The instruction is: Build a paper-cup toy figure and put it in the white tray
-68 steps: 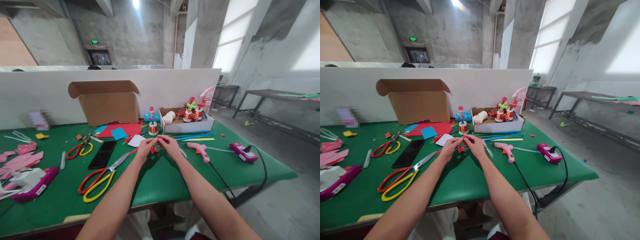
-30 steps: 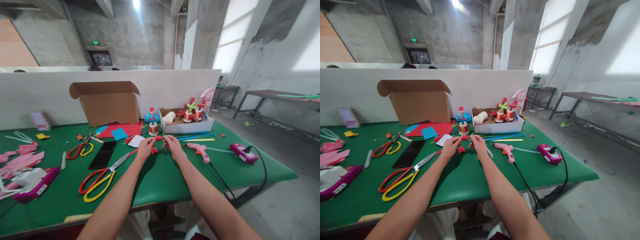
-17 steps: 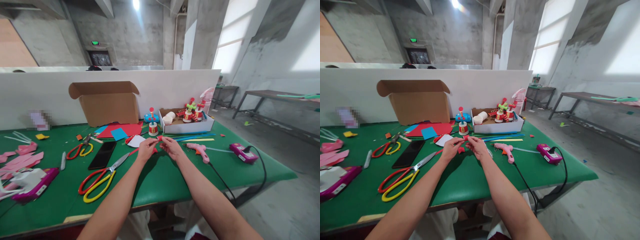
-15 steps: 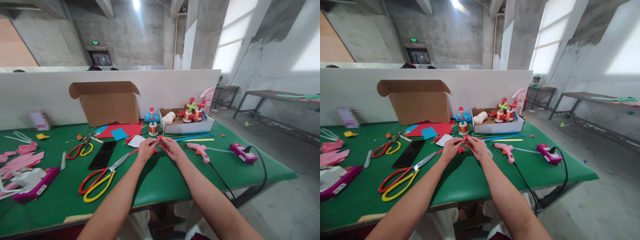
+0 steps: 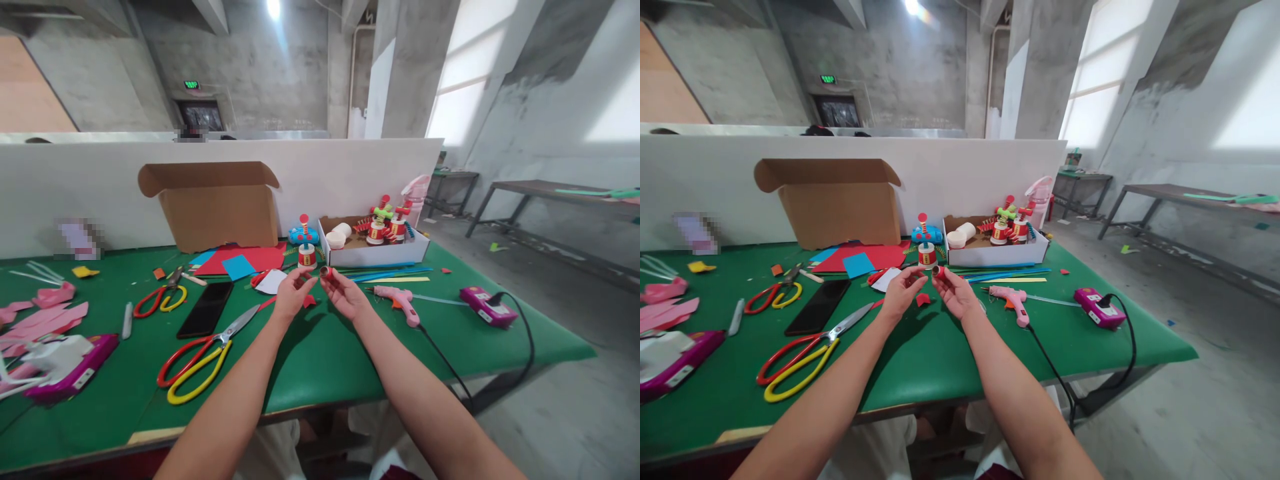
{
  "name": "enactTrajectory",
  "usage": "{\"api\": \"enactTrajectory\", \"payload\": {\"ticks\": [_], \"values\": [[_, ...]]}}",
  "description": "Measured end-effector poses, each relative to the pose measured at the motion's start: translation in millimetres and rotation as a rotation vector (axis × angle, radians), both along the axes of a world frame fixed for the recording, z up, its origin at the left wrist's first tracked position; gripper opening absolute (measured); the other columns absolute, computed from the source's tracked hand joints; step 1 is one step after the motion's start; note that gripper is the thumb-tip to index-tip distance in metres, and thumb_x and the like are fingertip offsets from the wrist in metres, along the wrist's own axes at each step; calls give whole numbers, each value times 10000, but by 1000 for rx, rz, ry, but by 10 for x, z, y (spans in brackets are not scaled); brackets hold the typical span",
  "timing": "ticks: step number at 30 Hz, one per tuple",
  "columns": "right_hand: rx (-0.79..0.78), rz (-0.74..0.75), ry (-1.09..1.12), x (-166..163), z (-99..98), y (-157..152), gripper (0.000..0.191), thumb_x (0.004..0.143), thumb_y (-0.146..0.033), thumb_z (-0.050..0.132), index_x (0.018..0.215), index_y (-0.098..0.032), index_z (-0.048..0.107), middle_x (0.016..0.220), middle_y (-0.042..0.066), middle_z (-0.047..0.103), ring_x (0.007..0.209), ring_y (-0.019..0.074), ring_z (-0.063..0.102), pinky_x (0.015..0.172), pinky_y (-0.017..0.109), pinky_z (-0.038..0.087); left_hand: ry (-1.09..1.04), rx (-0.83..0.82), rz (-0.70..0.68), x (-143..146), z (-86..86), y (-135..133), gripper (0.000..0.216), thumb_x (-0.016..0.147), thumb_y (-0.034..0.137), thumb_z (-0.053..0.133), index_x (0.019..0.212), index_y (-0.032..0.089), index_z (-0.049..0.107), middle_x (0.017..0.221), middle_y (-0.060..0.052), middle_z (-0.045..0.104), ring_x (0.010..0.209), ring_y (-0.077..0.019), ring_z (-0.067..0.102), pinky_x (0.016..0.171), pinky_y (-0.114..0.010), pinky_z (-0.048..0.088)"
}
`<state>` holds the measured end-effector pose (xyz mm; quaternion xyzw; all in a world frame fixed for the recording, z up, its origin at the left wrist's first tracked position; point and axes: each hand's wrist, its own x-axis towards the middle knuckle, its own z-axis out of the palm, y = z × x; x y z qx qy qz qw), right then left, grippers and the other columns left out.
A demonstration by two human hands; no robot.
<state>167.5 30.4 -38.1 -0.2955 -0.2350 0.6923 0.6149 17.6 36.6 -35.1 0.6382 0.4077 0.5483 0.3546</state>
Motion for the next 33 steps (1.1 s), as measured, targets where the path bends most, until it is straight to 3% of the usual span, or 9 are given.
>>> {"api": "enactTrajectory", "payload": {"ticks": [5, 11, 18, 25, 29, 33], "values": [[105, 27, -168, -47, 13, -51, 170, 639, -272, 798, 688, -175, 667, 728, 1, 699, 722, 123, 657, 799, 272, 545, -2, 42, -72, 9, 13, -24, 463, 674, 338, 710, 1111, 207, 631, 974, -43, 627, 662, -106, 517, 660, -248, 463], [186, 6, -280, -88, 7, -72, 319, 484, -348, 859, 577, -178, 604, 598, -55, 622, 647, 98, 615, 837, 293, 508, 68, 39, -37, 3, 24, -29, 323, 684, 334, 695, 971, 187, 678, 903, -51, 661, 649, -126, 536, 640, -263, 457], [298, -57, -442, -107, 4, -81, 294, 578, -365, 802, 739, -186, 633, 737, -18, 672, 726, 129, 623, 841, 332, 498, -121, -94, -139, -1, 1, 23, 359, 654, 390, 704, 934, 174, 641, 862, -44, 683, 731, -151, 596, 733, -305, 481], [372, -158, -550, -91, 97, -106, 410, 590, -308, 785, 957, -225, 621, 886, -6, 647, 767, 124, 608, 764, 276, 512, -314, -274, -304, 1, 4, 6, 445, 623, 427, 748, 954, 165, 606, 788, -21, 663, 685, -124, 597, 701, -286, 476], [419, -106, -633, -91, 124, -143, 307, 654, -326, 739, 926, -212, 656, 832, -2, 670, 716, 137, 619, 729, 292, 524, -325, -263, -316, 5, 11, -12, 436, 631, 390, 759, 970, 170, 595, 776, -8, 649, 707, -131, 608, 719, -296, 485], [372, -79, -548, -97, 113, -151, 304, 624, -325, 768, 883, -219, 649, 840, 5, 694, 730, 148, 646, 732, 301, 536, -312, -214, -285, -13, 24, -8, 409, 632, 338, 757, 970, 172, 597, 865, -24, 661, 767, -143, 621, 766, -312, 496]]}}
